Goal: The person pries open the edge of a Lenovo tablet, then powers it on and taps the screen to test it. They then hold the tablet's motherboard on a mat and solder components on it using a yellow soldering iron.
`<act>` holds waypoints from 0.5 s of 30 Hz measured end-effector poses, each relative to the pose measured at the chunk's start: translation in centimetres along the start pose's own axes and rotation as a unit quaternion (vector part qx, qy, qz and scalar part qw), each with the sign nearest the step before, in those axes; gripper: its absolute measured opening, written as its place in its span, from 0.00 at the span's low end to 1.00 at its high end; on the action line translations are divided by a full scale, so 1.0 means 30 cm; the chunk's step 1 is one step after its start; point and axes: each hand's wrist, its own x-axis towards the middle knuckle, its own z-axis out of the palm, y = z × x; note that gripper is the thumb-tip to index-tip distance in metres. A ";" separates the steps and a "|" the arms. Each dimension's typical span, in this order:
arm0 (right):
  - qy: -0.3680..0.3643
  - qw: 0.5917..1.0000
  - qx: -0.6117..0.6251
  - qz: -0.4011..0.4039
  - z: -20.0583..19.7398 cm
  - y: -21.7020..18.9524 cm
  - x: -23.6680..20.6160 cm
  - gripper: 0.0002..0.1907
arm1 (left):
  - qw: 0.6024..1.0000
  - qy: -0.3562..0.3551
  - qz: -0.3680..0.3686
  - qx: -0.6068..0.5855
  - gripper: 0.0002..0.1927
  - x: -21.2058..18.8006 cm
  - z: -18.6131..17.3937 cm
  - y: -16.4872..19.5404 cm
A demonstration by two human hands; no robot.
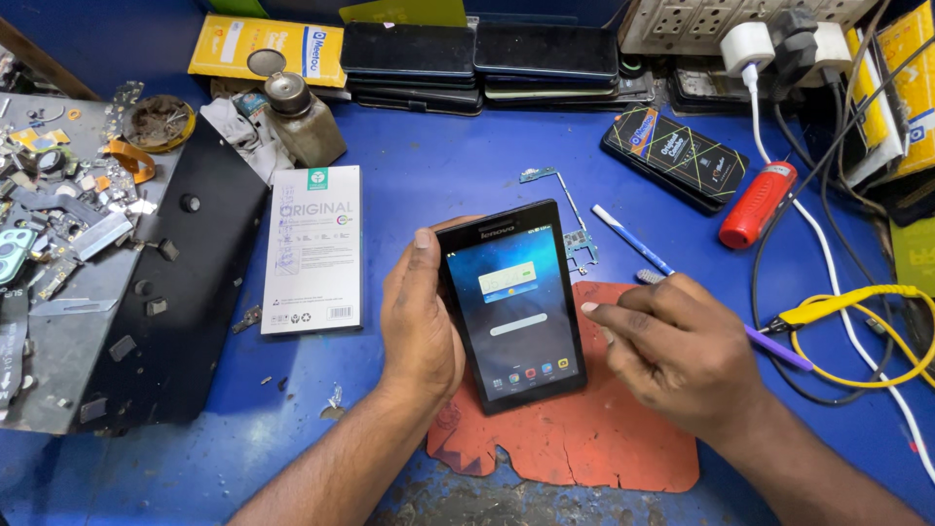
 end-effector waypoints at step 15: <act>-0.145 0.977 0.046 -0.151 0.018 0.004 -0.015 0.21 | 1.000 -0.015 -0.003 0.002 0.26 -0.005 0.006 0.004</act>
